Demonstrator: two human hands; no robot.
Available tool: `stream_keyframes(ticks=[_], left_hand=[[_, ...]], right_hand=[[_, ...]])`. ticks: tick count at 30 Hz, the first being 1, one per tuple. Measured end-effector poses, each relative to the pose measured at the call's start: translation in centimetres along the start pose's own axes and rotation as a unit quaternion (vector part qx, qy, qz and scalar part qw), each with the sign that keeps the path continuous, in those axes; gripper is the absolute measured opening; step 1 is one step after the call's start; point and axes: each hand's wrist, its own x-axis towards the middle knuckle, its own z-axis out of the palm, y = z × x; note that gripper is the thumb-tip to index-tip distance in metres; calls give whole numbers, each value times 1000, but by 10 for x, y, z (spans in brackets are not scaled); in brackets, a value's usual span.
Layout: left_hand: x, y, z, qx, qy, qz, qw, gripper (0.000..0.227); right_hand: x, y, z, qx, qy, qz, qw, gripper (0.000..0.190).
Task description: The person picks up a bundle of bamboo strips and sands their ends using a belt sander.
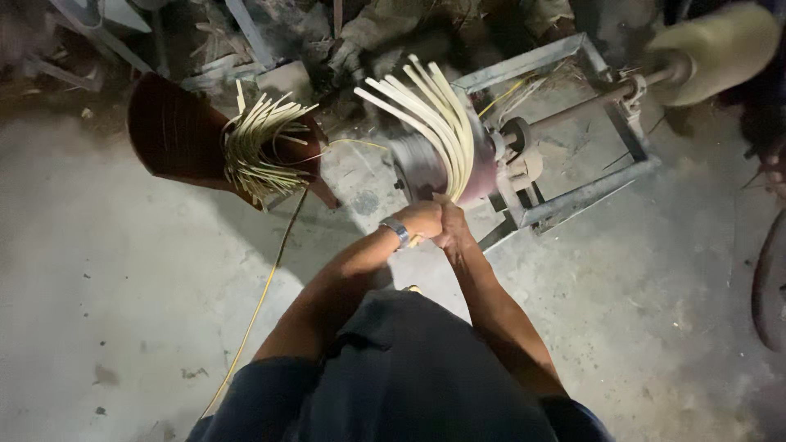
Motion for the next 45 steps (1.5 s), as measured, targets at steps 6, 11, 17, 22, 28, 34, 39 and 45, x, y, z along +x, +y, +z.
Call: stream_keyframes(ticks=[6,11,17,22,28,34,39,45], left_hand=[[-39,2,-28,-72,-35,-100,992,23],[-50,8,-22,-104,-46,-107,988,24],[-51,8,-18,-115,-52,-142,982,22],[-30,-16,14,-124,-63,-70,988,24],[-17,-44,50,-139,-146,-33,979,27],[-4,-73,115,-7,-211,122,970,26],[-22,-89,135,12,-257,159,953,24],[-25,-91,71,-143,-214,116,959,17]], right_hand=[[-15,12,44,-53,138,-47,988,39],[-21,18,41,-47,162,-69,983,40],[-29,23,40,-68,202,-87,973,48],[-44,29,37,-117,281,-118,945,52],[-54,60,6,-104,344,-115,926,48],[-68,113,-29,1,354,-143,924,36],[-87,156,-19,101,389,-121,908,39],[-48,133,-4,-84,456,-172,869,51]])
